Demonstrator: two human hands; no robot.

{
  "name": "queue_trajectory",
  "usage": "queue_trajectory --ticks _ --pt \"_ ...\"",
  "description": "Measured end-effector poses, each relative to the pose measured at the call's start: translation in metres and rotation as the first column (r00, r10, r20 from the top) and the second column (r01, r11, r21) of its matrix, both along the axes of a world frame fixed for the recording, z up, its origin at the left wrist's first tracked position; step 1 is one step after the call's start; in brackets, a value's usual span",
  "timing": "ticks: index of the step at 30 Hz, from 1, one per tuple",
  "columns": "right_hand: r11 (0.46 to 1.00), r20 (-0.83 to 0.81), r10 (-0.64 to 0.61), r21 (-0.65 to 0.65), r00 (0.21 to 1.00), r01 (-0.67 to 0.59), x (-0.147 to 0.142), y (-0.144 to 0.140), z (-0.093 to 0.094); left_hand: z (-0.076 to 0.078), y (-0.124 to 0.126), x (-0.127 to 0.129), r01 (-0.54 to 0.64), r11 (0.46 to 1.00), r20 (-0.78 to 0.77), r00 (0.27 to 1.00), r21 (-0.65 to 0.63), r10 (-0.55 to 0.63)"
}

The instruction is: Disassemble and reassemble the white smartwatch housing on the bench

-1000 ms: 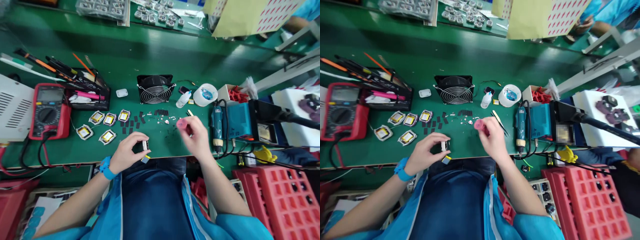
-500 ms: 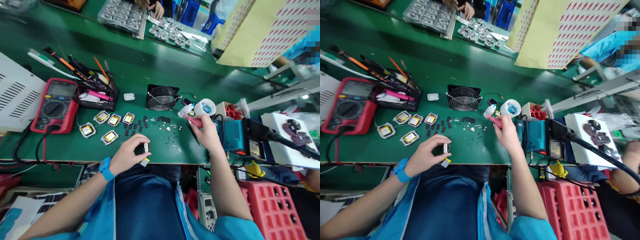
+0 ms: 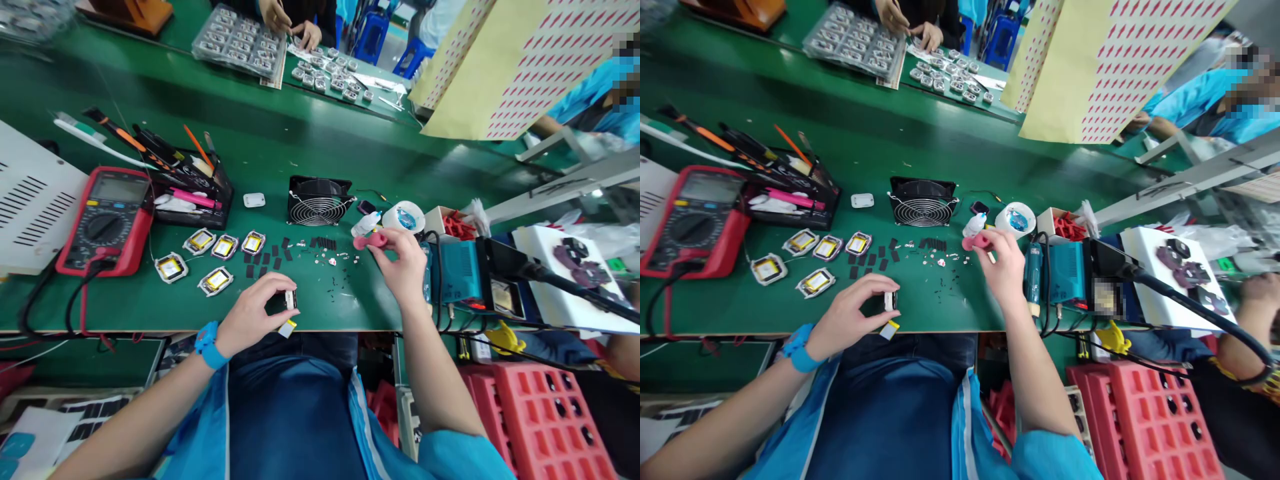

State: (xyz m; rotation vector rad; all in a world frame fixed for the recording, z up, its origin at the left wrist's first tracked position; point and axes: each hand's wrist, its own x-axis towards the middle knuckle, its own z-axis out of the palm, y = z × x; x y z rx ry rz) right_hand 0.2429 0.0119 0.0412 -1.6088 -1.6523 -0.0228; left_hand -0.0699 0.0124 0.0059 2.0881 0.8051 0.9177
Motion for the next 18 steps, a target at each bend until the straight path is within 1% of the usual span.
queue_trajectory --ticks 2,5,8,10,12,14,15,16,18 --pt "0.999 0.093 0.013 0.05 0.996 -0.018 -0.012 0.004 -0.004 0.0 0.0 0.0 -0.001 1.0 -0.004 1.0 0.004 0.001" --pt "0.999 0.2 0.027 0.04 0.979 -0.036 -0.024 0.013 -0.011 -0.001 -0.001 0.0 -0.008 1.0 -0.003 1.0 0.009 0.008" --pt "0.999 0.261 0.037 0.024 0.965 -0.045 -0.029 0.019 -0.015 0.0 -0.003 0.0 -0.017 1.0 0.026 1.0 0.003 0.017" --pt "0.999 0.274 0.008 0.044 0.962 -0.021 -0.029 0.017 -0.014 0.0 -0.003 0.0 -0.016 1.0 0.037 0.999 -0.013 0.016" --pt "0.996 0.24 -0.05 0.088 0.969 0.03 -0.025 0.014 -0.011 0.001 -0.004 0.0 -0.013 0.999 0.036 0.999 -0.035 0.014" --pt "0.987 0.147 -0.129 0.111 0.981 0.113 -0.017 0.012 -0.007 0.001 -0.006 0.0 -0.012 0.998 0.033 0.999 -0.063 0.015" --pt "0.984 0.082 -0.164 0.088 0.983 0.157 -0.013 0.012 -0.005 0.001 -0.007 0.001 -0.012 0.997 0.036 0.999 -0.079 0.015" --pt "0.981 0.014 -0.191 0.038 0.981 0.191 -0.008 0.015 -0.004 0.001 -0.008 0.001 -0.011 0.996 0.042 0.999 -0.093 0.014" --pt "0.974 -0.101 -0.209 -0.115 0.973 0.197 0.001 0.022 -0.005 0.0 -0.01 0.001 -0.001 0.993 0.059 0.998 -0.116 0.008"
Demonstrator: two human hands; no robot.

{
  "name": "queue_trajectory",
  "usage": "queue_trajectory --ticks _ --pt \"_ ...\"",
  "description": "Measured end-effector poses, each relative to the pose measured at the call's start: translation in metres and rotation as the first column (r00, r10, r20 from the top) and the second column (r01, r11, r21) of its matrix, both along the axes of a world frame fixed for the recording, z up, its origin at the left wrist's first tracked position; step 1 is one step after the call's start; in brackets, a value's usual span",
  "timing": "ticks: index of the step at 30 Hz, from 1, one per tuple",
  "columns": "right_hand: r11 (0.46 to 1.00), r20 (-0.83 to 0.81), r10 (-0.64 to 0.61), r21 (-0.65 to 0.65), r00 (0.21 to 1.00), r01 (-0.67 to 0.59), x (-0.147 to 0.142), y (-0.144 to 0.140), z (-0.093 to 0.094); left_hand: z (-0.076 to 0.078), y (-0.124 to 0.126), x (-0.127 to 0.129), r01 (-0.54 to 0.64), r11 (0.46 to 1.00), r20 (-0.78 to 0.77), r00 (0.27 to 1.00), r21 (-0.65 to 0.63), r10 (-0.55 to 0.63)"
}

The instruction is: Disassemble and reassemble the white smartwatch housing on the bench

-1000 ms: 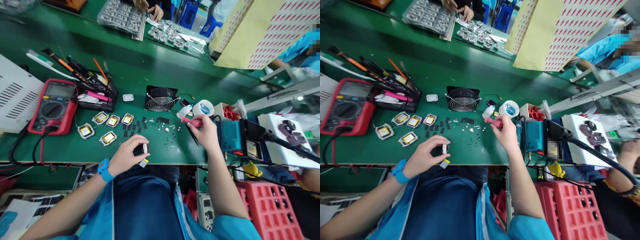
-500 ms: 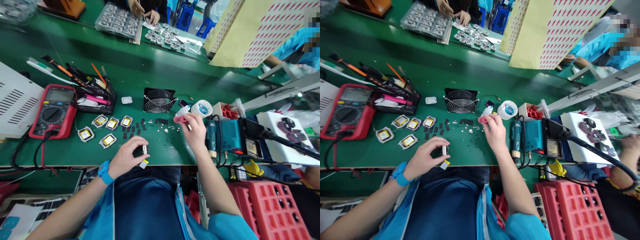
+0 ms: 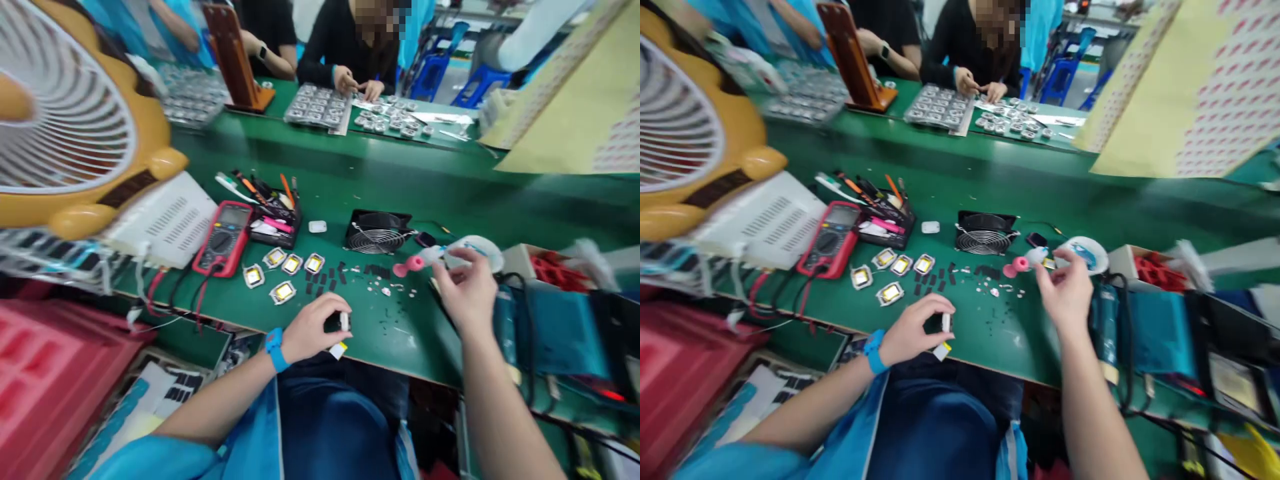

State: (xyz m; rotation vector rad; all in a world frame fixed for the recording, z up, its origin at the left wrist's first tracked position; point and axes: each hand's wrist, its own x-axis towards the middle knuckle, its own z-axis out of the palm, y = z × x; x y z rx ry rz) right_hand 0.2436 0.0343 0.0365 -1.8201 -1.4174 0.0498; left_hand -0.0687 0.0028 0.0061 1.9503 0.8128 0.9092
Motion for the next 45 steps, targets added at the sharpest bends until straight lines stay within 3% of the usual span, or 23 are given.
queue_trajectory --ticks 5,12,17,23,28,31,33,35,37,40,45 --pt "0.977 -0.093 0.051 -0.2 0.994 -0.069 0.006 0.023 0.0 -0.005 -0.004 -0.001 -0.013 0.999 -0.016 1.0 -0.046 0.012" --pt "0.983 -0.099 -0.039 -0.184 0.994 0.02 0.009 0.028 0.005 -0.001 -0.007 -0.001 -0.036 0.999 -0.014 0.999 0.023 0.036" --pt "0.994 -0.045 -0.015 -0.106 0.999 0.01 0.023 -0.011 0.001 -0.001 -0.01 0.001 -0.146 0.982 -0.058 0.986 0.122 0.154" --pt "0.979 0.25 0.007 -0.197 0.968 0.044 0.028 -0.079 -0.018 -0.003 -0.01 0.005 -0.218 0.948 -0.093 0.965 0.232 0.244" --pt "0.975 0.362 -0.039 -0.189 0.931 0.114 0.025 -0.102 -0.027 0.0 -0.018 0.008 -0.232 0.94 -0.096 0.96 0.249 0.262" --pt "0.993 0.281 0.002 -0.114 0.96 0.032 0.003 -0.104 -0.019 -0.002 -0.024 0.01 -0.232 0.945 -0.081 0.963 0.232 0.256" --pt "0.982 0.123 0.172 -0.098 0.977 -0.161 -0.026 -0.104 -0.013 -0.004 -0.026 0.01 -0.239 0.946 -0.078 0.962 0.219 0.261" --pt "0.92 -0.065 0.38 -0.075 0.923 -0.384 -0.062 -0.104 -0.009 -0.006 -0.026 0.01 -0.243 0.95 -0.092 0.96 0.197 0.265" --pt "0.866 -0.195 0.489 -0.009 0.85 -0.501 -0.094 -0.103 -0.009 -0.008 -0.027 0.009 -0.244 0.954 -0.121 0.956 0.172 0.266" --pt "0.855 -0.257 0.513 0.069 0.819 -0.514 -0.125 -0.101 -0.016 -0.01 -0.027 0.007 -0.246 0.959 -0.141 0.954 0.138 0.265" --pt "0.876 -0.254 0.475 0.046 0.842 -0.48 -0.134 -0.102 -0.028 -0.012 -0.028 0.005 -0.213 0.965 -0.092 0.969 0.152 0.228"
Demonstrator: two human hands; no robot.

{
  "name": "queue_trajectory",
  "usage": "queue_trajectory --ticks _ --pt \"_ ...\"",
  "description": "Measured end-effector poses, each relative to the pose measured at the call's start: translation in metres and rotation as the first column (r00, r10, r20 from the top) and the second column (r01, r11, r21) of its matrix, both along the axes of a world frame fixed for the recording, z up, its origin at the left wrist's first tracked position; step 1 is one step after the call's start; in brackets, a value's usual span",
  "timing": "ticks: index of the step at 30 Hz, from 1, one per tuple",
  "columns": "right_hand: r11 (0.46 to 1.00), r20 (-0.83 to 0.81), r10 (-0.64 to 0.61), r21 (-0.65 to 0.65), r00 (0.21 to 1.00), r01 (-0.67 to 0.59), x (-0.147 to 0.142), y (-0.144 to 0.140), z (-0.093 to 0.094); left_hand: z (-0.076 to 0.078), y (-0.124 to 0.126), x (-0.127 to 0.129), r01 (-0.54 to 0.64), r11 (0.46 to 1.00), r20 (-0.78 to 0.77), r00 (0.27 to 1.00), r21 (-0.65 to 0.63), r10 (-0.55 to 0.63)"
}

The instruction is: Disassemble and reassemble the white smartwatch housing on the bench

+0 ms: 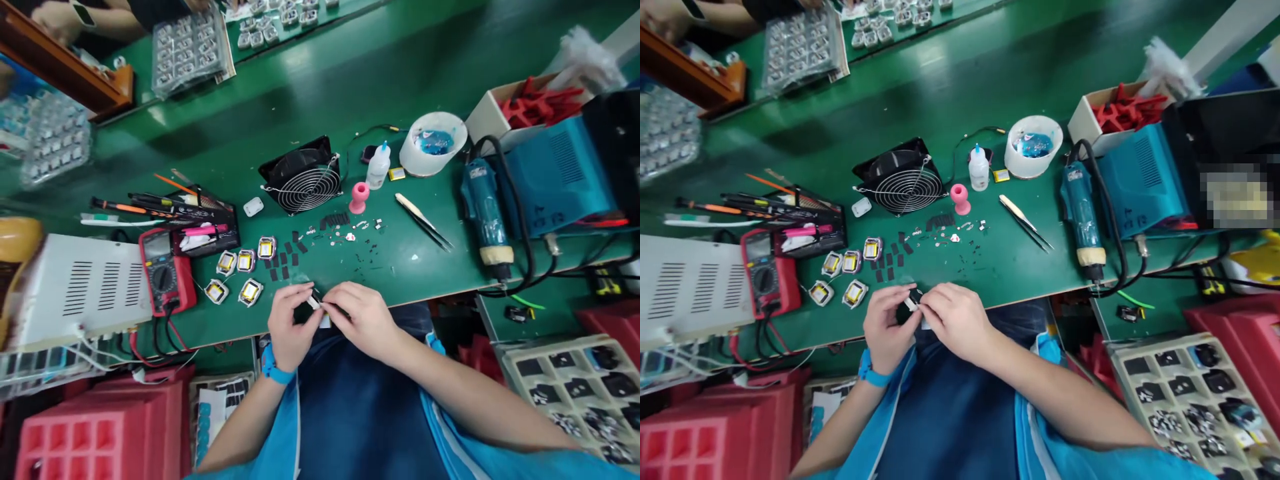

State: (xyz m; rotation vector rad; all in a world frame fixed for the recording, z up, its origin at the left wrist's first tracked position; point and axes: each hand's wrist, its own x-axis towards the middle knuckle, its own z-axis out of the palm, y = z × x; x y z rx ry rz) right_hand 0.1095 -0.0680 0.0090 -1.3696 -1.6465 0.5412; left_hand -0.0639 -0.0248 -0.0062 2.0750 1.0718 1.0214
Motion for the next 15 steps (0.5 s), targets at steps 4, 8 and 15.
queue_trajectory --ticks 4,8,15 --pt "1.0 0.034 -0.029 0.008 0.999 0.029 -0.0016 -0.0019 -0.0014 0.0025 0.0012 0.0007 0.009 0.999 -0.007 1.0 0.054 -0.009" --pt "0.996 0.086 -0.077 0.053 0.993 0.073 -0.0055 -0.0017 -0.0015 0.0056 0.0022 0.0019 0.011 0.997 -0.027 1.0 0.077 -0.009" --pt "0.995 0.077 -0.081 0.058 0.994 0.076 -0.0057 -0.0016 -0.0024 0.0066 0.0 0.0047 -0.024 0.992 -0.085 0.996 0.125 0.034"
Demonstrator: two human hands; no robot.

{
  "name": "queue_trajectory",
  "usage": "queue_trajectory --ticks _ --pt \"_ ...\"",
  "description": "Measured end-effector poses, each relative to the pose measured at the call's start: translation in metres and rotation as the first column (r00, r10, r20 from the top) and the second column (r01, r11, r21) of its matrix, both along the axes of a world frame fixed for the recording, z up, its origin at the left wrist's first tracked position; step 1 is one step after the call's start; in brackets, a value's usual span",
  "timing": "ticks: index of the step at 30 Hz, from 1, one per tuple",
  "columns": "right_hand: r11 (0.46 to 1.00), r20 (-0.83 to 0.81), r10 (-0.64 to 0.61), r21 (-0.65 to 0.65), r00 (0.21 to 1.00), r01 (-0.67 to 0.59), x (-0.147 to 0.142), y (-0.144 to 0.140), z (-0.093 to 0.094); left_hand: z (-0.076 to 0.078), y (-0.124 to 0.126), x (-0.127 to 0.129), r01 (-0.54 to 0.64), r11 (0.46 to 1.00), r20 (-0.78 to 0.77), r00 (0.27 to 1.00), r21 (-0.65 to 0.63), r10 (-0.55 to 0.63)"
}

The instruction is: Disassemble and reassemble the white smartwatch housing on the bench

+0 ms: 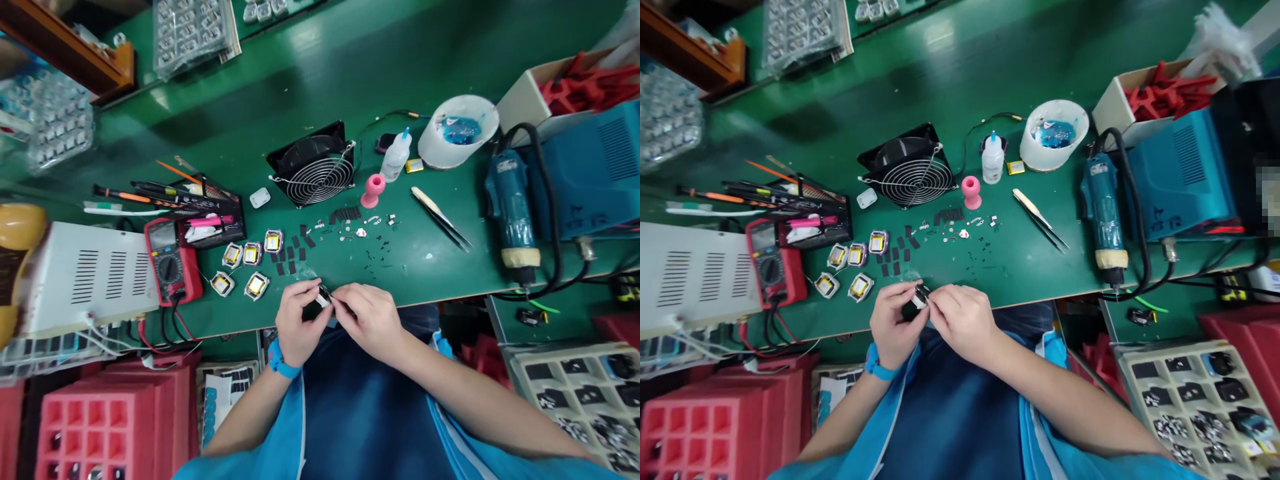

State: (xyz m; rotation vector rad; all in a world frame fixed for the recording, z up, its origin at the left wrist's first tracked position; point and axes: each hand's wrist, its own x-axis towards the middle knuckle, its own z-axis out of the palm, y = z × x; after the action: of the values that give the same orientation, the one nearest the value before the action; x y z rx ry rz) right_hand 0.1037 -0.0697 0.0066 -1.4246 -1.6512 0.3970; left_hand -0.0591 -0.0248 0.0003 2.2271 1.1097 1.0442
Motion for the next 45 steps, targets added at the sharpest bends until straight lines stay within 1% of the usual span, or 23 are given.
queue_trajectory --ticks 7,12,15,17,18,19,20,21,22,24,26,27,29,32,36,39,41,42,44,45 --pt "1.0 -0.013 0.005 0.008 1.0 -0.005 0.002 -0.002 -0.001 0.006 -0.002 0.003 -0.005 1.0 -0.025 1.0 -0.026 0.005" --pt "1.0 -0.008 0.003 0.009 1.0 -0.003 -0.001 -0.003 -0.001 0.005 -0.002 0.003 0.001 1.0 -0.022 1.0 0.003 -0.001" --pt "0.999 -0.002 0.027 -0.018 1.0 -0.027 0.001 -0.003 0.004 0.005 -0.002 0.005 -0.001 1.0 -0.019 1.0 0.001 0.001" --pt "0.999 0.021 0.041 -0.03 0.999 -0.041 0.014 -0.003 0.009 0.005 -0.003 0.005 -0.003 1.0 -0.017 1.0 0.008 0.003" --pt "0.999 0.051 0.022 -0.032 0.998 -0.021 0.025 -0.003 0.012 0.005 -0.003 0.006 -0.002 1.0 -0.013 1.0 0.012 0.002" --pt "0.999 0.098 -0.024 -0.03 0.995 0.027 0.039 -0.002 0.014 0.004 -0.003 0.006 0.001 1.0 -0.005 1.0 0.014 -0.001" --pt "0.995 0.162 -0.096 -0.026 0.982 0.101 0.055 -0.001 0.016 0.004 -0.002 0.005 0.005 1.0 0.007 1.0 0.016 -0.005" --pt "0.981 0.239 -0.185 -0.019 0.953 0.195 0.073 -0.001 0.017 0.004 -0.002 0.005 0.009 1.0 0.017 1.0 0.018 -0.009" --pt "0.957 0.321 -0.27 -0.014 0.908 0.29 0.091 0.0 0.016 0.004 -0.002 0.005 0.013 1.0 0.024 1.0 0.02 -0.013" --pt "0.896 0.474 -0.38 -0.025 0.795 0.443 0.124 -0.001 0.014 0.003 -0.001 0.004 0.016 0.999 0.029 0.999 0.032 -0.017" --pt "0.845 0.6 -0.404 -0.046 0.691 0.534 0.146 -0.003 0.01 0.003 0.0 0.004 0.015 0.998 0.027 1.0 0.053 -0.016" --pt "0.831 0.648 -0.391 -0.058 0.654 0.554 0.153 -0.003 0.007 0.002 0.0 0.004 0.013 0.998 0.025 1.0 0.064 -0.015" --pt "0.822 0.703 -0.351 -0.084 0.618 0.563 0.158 -0.004 0.004 0.002 0.0 0.005 0.011 0.996 0.015 1.0 0.087 -0.012" --pt "0.818 0.705 -0.303 -0.153 0.641 0.555 0.156 0.0 0.003 0.002 0.001 0.006 0.013 0.993 -0.006 1.0 0.114 -0.012" --pt "0.781 0.681 -0.266 -0.263 0.682 0.566 0.154 0.006 0.009 0.003 0.001 0.006 0.02 0.992 -0.01 1.0 0.127 -0.019" --pt "0.746 0.634 -0.296 -0.313 0.714 0.587 0.154 0.008 0.015 0.003 0.0 0.006 0.021 0.993 -0.009 1.0 0.118 -0.02" --pt "0.739 0.555 -0.347 -0.335 0.756 0.585 0.153 0.008 0.018 0.003 0.0 0.007 0.018 0.994 -0.009 1.0 0.104 -0.017" --pt "0.746 0.494 -0.373 -0.343 0.785 0.57 0.151 0.007 0.019 0.003 -0.001 0.007 0.015 0.995 -0.009 1.0 0.097 -0.014" --pt "0.783 0.326 -0.412 -0.35 0.851 0.514 0.145 0.003 0.021 0.003 -0.001 0.008 0.008 0.996 -0.014 1.0 0.083 -0.007" --pt "0.808 0.214 -0.42 -0.355 0.882 0.471 0.139 0.0 0.023 0.004 -0.001 0.009 0.005 0.997 -0.017 1.0 0.076 -0.003"
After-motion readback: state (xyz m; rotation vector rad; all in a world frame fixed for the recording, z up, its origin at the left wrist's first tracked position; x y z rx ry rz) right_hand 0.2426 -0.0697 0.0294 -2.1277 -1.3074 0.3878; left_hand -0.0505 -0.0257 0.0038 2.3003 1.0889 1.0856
